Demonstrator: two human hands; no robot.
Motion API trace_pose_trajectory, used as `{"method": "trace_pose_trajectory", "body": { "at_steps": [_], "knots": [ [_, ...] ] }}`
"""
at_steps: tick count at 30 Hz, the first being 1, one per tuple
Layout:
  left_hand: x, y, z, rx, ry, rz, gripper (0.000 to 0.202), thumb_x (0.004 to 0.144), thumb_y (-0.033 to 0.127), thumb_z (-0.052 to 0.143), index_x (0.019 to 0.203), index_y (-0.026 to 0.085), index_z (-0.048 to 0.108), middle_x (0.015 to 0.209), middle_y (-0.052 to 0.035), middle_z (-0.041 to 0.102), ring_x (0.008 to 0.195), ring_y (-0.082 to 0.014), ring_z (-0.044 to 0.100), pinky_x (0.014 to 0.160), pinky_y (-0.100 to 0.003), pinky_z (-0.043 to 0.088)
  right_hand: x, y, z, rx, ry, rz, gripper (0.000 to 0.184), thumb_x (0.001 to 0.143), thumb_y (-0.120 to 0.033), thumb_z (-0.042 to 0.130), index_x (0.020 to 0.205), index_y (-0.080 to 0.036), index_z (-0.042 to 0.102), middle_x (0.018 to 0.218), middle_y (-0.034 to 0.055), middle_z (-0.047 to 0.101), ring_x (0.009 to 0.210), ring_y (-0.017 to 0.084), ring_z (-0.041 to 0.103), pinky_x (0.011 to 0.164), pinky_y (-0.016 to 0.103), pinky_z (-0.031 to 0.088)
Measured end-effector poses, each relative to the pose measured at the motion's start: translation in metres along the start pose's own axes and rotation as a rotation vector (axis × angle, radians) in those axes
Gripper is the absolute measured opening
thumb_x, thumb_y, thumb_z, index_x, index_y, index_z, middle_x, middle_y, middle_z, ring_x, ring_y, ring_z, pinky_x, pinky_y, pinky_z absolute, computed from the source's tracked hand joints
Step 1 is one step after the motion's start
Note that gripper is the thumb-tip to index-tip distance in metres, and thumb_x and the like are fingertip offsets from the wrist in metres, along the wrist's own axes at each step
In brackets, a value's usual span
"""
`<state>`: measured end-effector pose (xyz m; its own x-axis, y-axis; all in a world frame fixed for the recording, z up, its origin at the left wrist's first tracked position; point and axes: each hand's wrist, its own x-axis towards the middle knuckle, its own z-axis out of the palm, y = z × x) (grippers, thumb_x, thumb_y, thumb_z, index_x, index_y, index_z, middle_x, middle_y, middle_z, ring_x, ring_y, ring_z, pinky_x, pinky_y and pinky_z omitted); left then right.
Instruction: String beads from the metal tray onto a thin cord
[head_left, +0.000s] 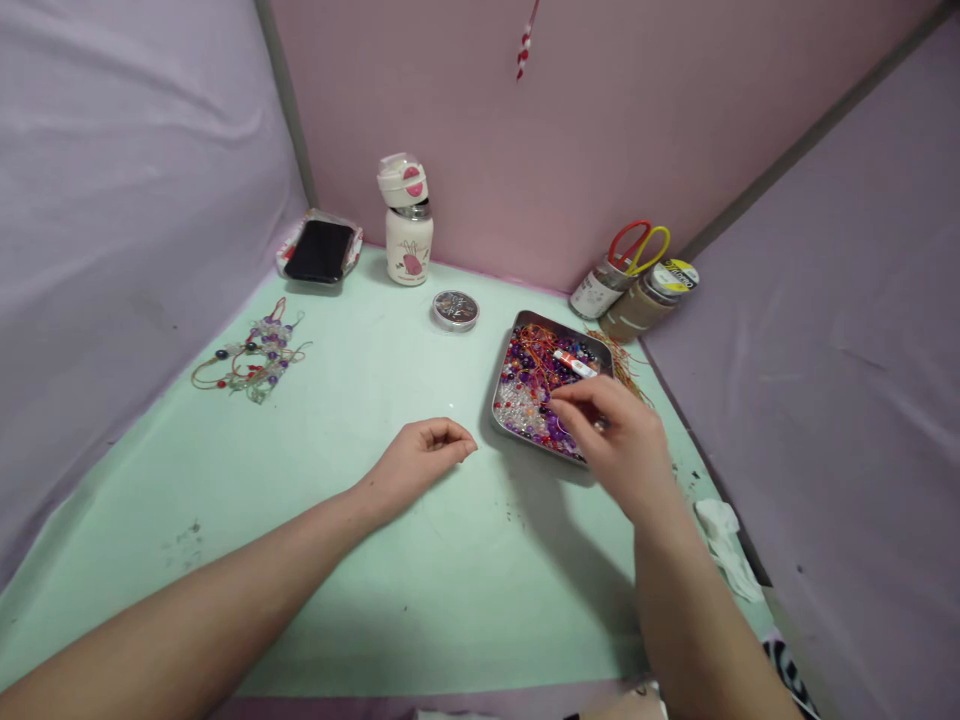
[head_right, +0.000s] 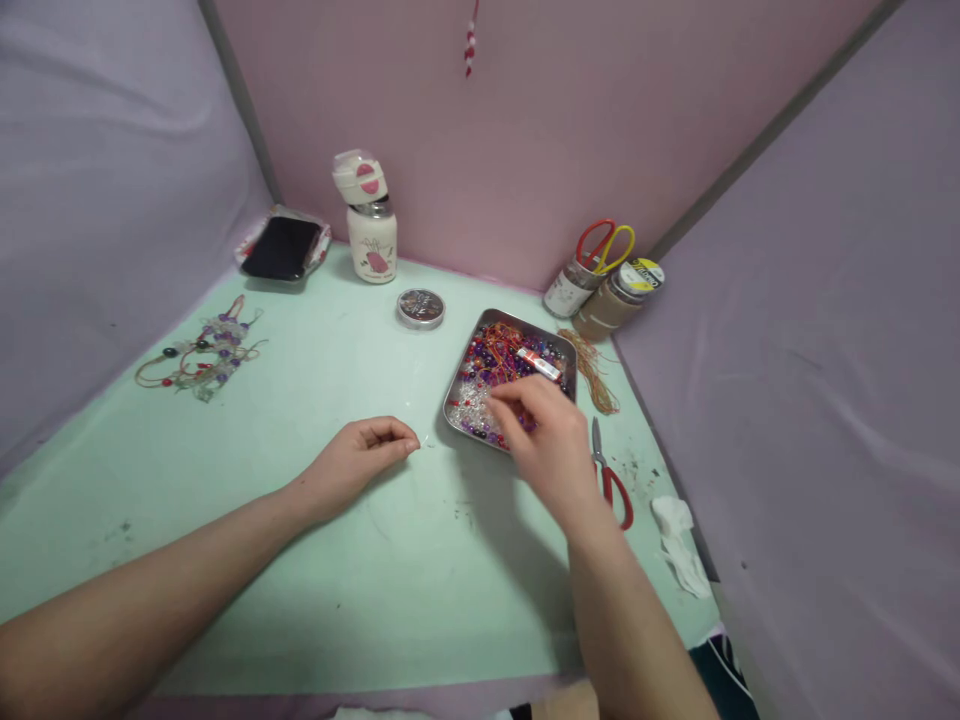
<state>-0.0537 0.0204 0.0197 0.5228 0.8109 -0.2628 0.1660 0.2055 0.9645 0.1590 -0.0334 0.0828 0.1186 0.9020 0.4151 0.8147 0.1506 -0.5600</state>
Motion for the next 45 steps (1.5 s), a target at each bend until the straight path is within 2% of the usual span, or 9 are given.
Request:
{"method": "trace_pose_trajectory", "body": {
  "at_steps": [2,4,7,10,17,30,37,45],
  "knots": [
    [0.0,0.0,0.0,0.013,0.007,0.015,0.02,0.074,0.037,0.063,0.076,0.017,0.066,0.076,-0.0009,0.065,0.068,-0.0123,0.055,0.067,-0.026,0.044,0.023,0.014,-0.008,-0.124,-0.117,-0.033,0.01,0.083,-0.023,0.058,0.08,-0.022,0.068,0.079,0.0032,0.065,0.074,0.017,0.057,0.072,0.031,0.043],
    [0.001,0.0,-0.001,0.028,0.01,0.028,0.021,0.074,0.038,0.063,0.076,0.017,0.066,0.076,-0.0016,0.066,0.068,-0.0131,0.056,0.067,-0.027,0.045,0.041,0.026,-0.004,-0.217,-0.277,-0.062,0.013,0.081,-0.018,0.056,0.077,-0.021,0.068,0.082,0.0036,0.065,0.075,0.017,0.057,0.072,0.03,0.042],
    [0.001,-0.001,-0.002,0.048,0.014,0.031,0.024,0.075,0.04,0.062,0.077,0.017,0.066,0.076,-0.0021,0.066,0.068,-0.0134,0.055,0.065,-0.028,0.045,0.055,0.039,0.015,-0.331,-0.478,-0.09,0.018,0.079,-0.012,0.054,0.074,-0.019,0.07,0.08,0.005,0.065,0.077,0.017,0.058,0.071,0.028,0.039],
    [0.002,0.0,-0.003,0.05,0.021,0.025,0.024,0.074,0.041,0.061,0.077,0.017,0.065,0.075,-0.0022,0.065,0.067,-0.0135,0.055,0.065,-0.028,0.045,0.058,0.045,0.032,-0.446,-0.562,-0.108,0.02,0.079,-0.009,0.053,0.075,-0.018,0.071,0.083,0.0072,0.066,0.081,0.017,0.058,0.073,0.027,0.036],
    [0.004,0.002,-0.005,0.059,0.041,0.015,0.021,0.075,0.039,0.061,0.077,0.018,0.066,0.077,-0.0028,0.067,0.069,-0.0143,0.057,0.067,-0.029,0.047,0.06,0.049,0.039,-0.564,-0.623,-0.12,0.019,0.08,-0.009,0.053,0.076,-0.019,0.069,0.086,0.0053,0.067,0.085,0.017,0.058,0.071,0.028,0.028],
    [0.003,0.001,-0.004,0.043,0.044,0.009,0.021,0.074,0.039,0.062,0.076,0.018,0.066,0.075,-0.0018,0.066,0.068,-0.0136,0.056,0.066,-0.028,0.046,0.058,0.04,0.041,-0.547,-0.656,-0.135,0.018,0.082,-0.01,0.055,0.075,-0.018,0.069,0.089,0.0046,0.067,0.088,0.017,0.058,0.07,0.029,0.026],
    [0.002,0.001,-0.004,0.03,0.033,-0.001,0.02,0.075,0.038,0.063,0.076,0.018,0.066,0.076,-0.0013,0.065,0.069,-0.013,0.055,0.067,-0.027,0.044,0.058,0.043,0.048,-0.533,-0.675,-0.121,0.015,0.085,-0.016,0.056,0.079,-0.019,0.071,0.089,0.0057,0.066,0.09,0.018,0.057,0.072,0.03,0.024],
    [0.003,0.001,-0.004,0.021,0.026,-0.026,0.021,0.076,0.038,0.062,0.078,0.018,0.065,0.076,-0.0006,0.064,0.07,-0.0124,0.054,0.069,-0.026,0.043,0.055,0.045,0.05,-0.523,-0.652,-0.129,0.014,0.079,-0.013,0.055,0.076,-0.018,0.067,0.086,0.006,0.065,0.086,0.018,0.057,0.068,0.029,0.024]
  ]
}}
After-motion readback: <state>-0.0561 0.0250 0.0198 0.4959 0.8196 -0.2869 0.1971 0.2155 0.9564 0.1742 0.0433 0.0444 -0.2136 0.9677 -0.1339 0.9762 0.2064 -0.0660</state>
